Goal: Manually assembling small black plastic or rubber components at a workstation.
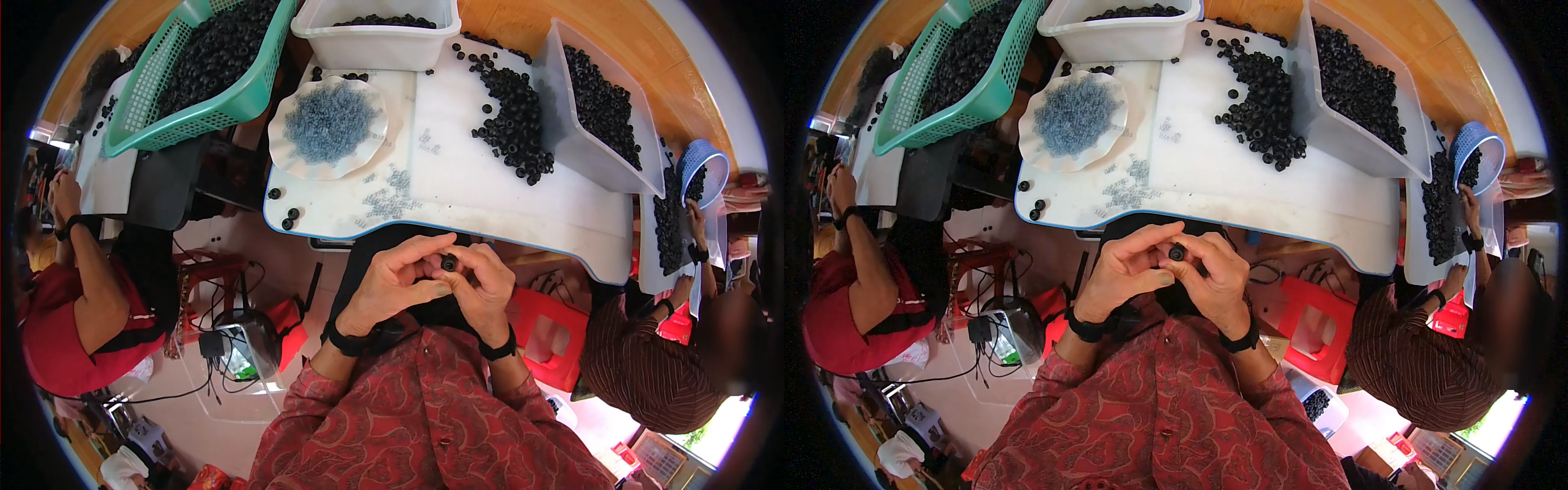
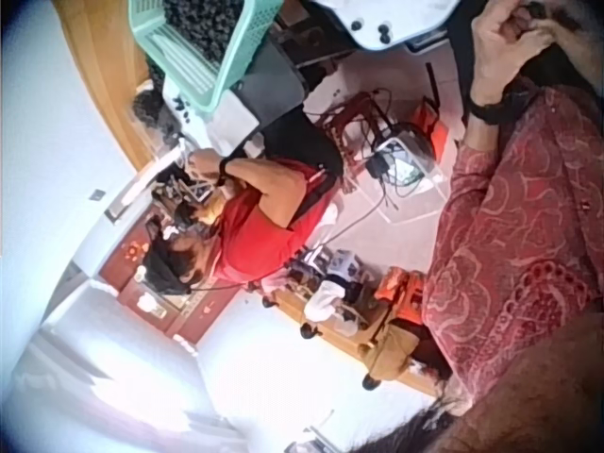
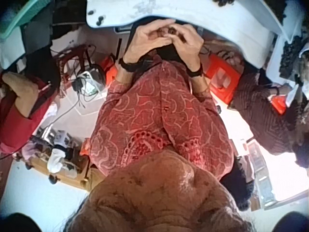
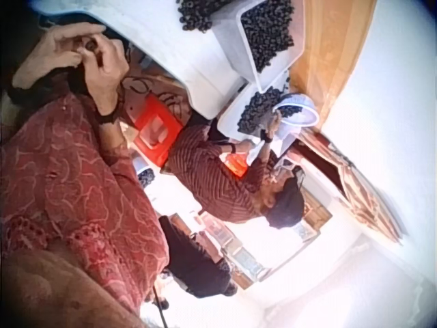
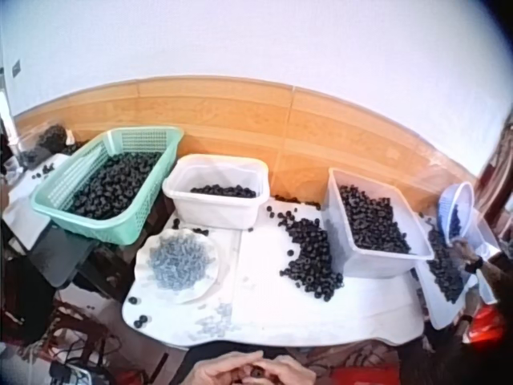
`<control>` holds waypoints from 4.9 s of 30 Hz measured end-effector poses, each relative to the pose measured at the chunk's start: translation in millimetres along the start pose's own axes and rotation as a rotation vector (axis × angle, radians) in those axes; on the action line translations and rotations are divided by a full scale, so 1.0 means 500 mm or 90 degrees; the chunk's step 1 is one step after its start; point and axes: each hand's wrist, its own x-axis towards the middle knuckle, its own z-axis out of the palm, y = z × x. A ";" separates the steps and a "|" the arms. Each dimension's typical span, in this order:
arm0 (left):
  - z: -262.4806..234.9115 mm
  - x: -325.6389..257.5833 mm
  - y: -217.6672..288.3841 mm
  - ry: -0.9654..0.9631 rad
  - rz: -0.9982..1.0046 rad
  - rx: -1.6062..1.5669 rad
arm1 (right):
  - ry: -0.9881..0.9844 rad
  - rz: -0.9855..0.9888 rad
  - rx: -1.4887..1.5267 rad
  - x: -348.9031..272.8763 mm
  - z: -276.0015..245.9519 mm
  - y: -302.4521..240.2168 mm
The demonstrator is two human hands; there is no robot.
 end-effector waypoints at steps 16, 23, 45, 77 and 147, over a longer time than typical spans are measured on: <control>0.034 -0.009 0.023 0.095 0.076 0.048 | 0.026 -0.068 -0.046 0.018 -0.007 -0.037; 0.040 -0.012 0.021 0.130 0.111 0.028 | -0.004 -0.098 -0.074 0.024 -0.002 -0.054; 0.039 -0.031 0.037 0.121 0.080 -0.049 | -0.055 0.167 0.312 0.034 -0.019 -0.068; 0.017 -0.026 0.014 0.110 0.056 -0.128 | -0.121 0.274 0.530 0.039 -0.021 -0.045; 0.002 -0.008 0.010 0.100 0.091 0.008 | -0.150 0.215 0.221 0.035 -0.017 -0.076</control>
